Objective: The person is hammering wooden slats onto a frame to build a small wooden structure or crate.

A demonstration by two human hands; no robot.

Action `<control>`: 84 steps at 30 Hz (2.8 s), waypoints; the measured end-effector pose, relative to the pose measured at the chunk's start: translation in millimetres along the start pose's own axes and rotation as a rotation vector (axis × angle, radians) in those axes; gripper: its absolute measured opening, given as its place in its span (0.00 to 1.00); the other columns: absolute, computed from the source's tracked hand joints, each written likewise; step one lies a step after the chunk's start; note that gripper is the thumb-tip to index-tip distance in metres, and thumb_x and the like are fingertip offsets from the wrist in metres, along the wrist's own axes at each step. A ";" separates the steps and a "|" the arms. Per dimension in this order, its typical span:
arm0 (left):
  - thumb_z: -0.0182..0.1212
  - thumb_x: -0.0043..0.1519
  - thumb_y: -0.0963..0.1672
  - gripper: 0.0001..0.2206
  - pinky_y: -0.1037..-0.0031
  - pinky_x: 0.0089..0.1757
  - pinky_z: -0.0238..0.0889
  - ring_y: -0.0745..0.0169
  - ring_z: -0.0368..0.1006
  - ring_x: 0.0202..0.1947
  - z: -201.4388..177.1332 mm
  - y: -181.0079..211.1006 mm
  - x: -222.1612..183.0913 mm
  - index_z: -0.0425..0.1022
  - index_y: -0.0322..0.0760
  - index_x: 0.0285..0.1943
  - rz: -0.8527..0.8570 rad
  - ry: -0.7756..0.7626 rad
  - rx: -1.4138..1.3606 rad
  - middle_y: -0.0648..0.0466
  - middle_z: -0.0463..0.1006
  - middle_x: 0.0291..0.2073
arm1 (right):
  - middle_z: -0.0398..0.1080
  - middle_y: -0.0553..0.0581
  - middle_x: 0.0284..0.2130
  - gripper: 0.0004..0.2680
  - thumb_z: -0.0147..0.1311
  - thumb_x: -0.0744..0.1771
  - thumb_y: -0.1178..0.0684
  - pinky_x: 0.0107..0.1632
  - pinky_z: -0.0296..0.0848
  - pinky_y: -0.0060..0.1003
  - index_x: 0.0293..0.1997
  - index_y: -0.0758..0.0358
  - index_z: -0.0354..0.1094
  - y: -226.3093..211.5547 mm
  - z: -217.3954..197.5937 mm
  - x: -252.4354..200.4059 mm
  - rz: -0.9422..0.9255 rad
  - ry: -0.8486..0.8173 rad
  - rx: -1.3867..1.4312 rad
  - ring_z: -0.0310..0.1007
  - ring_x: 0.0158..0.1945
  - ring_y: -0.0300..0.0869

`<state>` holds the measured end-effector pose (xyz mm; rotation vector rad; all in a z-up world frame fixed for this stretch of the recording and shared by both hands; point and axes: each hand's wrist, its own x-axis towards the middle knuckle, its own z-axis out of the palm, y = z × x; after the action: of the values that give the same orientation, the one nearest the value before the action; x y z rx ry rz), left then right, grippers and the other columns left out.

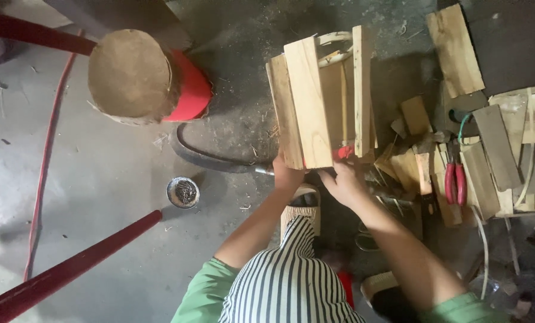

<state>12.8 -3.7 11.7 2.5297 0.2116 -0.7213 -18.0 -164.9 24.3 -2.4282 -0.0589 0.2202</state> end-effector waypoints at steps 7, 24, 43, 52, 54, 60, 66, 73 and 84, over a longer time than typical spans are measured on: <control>0.55 0.67 0.47 0.14 0.68 0.43 0.75 0.50 0.80 0.45 -26.6 17.3 -10.2 0.63 0.40 0.58 -0.207 -0.047 -0.377 0.50 0.78 0.42 | 0.69 0.71 0.39 0.11 0.62 0.67 0.57 0.49 0.74 0.47 0.47 0.74 0.64 14.7 -29.4 -12.9 0.346 0.374 0.456 0.71 0.46 0.56; 0.60 0.63 0.47 0.19 0.69 0.48 0.71 0.55 0.77 0.45 26.2 -17.6 -0.9 0.62 0.38 0.59 0.141 0.183 0.074 0.53 0.75 0.41 | 0.75 0.69 0.36 0.11 0.49 0.66 0.57 0.43 0.74 0.51 0.53 0.62 0.65 2.0 -29.4 17.8 0.607 0.081 0.424 0.78 0.41 0.59; 0.62 0.63 0.45 0.17 0.67 0.47 0.75 0.50 0.80 0.45 -45.8 20.2 -18.2 0.61 0.37 0.55 -0.068 0.030 -0.554 0.51 0.81 0.38 | 0.74 0.79 0.42 0.18 0.58 0.68 0.45 0.51 0.73 0.67 0.55 0.70 0.62 4.8 -25.1 -5.0 0.643 0.105 0.218 0.75 0.50 0.70; 0.72 0.56 0.45 0.22 0.64 0.50 0.75 0.47 0.79 0.47 -3.2 -1.6 -2.8 0.63 0.36 0.53 -0.153 0.091 -0.674 0.48 0.81 0.39 | 0.77 0.59 0.26 0.09 0.57 0.66 0.45 0.41 0.79 0.52 0.33 0.57 0.75 9.3 21.9 -8.9 0.343 0.084 -0.143 0.81 0.39 0.58; 0.75 0.53 0.44 0.27 0.64 0.54 0.72 0.48 0.77 0.52 14.1 -15.4 5.5 0.62 0.36 0.56 -0.127 0.076 -0.667 0.48 0.81 0.43 | 0.76 0.62 0.23 0.12 0.56 0.67 0.44 0.37 0.78 0.50 0.28 0.59 0.76 38.9 53.1 -4.6 0.309 0.110 -0.106 0.80 0.37 0.59; 0.66 0.61 0.45 0.17 0.65 0.48 0.74 0.48 0.80 0.47 -5.2 -2.5 -2.8 0.65 0.35 0.54 -0.058 0.119 -0.329 0.48 0.81 0.38 | 0.70 0.64 0.19 0.10 0.55 0.65 0.51 0.35 0.75 0.52 0.21 0.58 0.74 35.4 40.0 -0.1 0.267 0.158 0.065 0.76 0.34 0.64; 0.62 0.64 0.44 0.16 0.65 0.49 0.71 0.47 0.80 0.46 -38.6 13.5 -15.4 0.65 0.34 0.56 0.005 0.088 -0.307 0.47 0.80 0.40 | 0.63 0.63 0.10 0.13 0.54 0.62 0.58 0.27 0.69 0.44 0.10 0.60 0.63 29.7 35.4 0.3 -0.087 0.275 -0.063 0.70 0.21 0.61; 0.67 0.58 0.47 0.23 0.65 0.49 0.73 0.44 0.78 0.50 1.5 -9.1 -11.6 0.64 0.36 0.59 -0.020 0.185 -0.589 0.48 0.80 0.41 | 0.65 0.62 0.11 0.13 0.54 0.62 0.57 0.26 0.69 0.43 0.11 0.62 0.64 32.5 29.7 13.5 -0.207 0.276 -0.044 0.71 0.20 0.60; 0.60 0.63 0.48 0.22 0.64 0.52 0.73 0.48 0.77 0.53 9.3 -16.0 -1.1 0.64 0.34 0.63 -0.093 0.112 -0.410 0.46 0.80 0.47 | 0.75 0.64 0.29 0.08 0.64 0.63 0.53 0.35 0.79 0.50 0.46 0.53 0.78 37.5 17.0 -10.2 -0.162 0.194 -0.060 0.79 0.36 0.58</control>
<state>3.2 5.4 -1.3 2.1785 0.4687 -0.5089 -31.6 -183.7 -11.2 -2.4769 -0.1759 -0.0914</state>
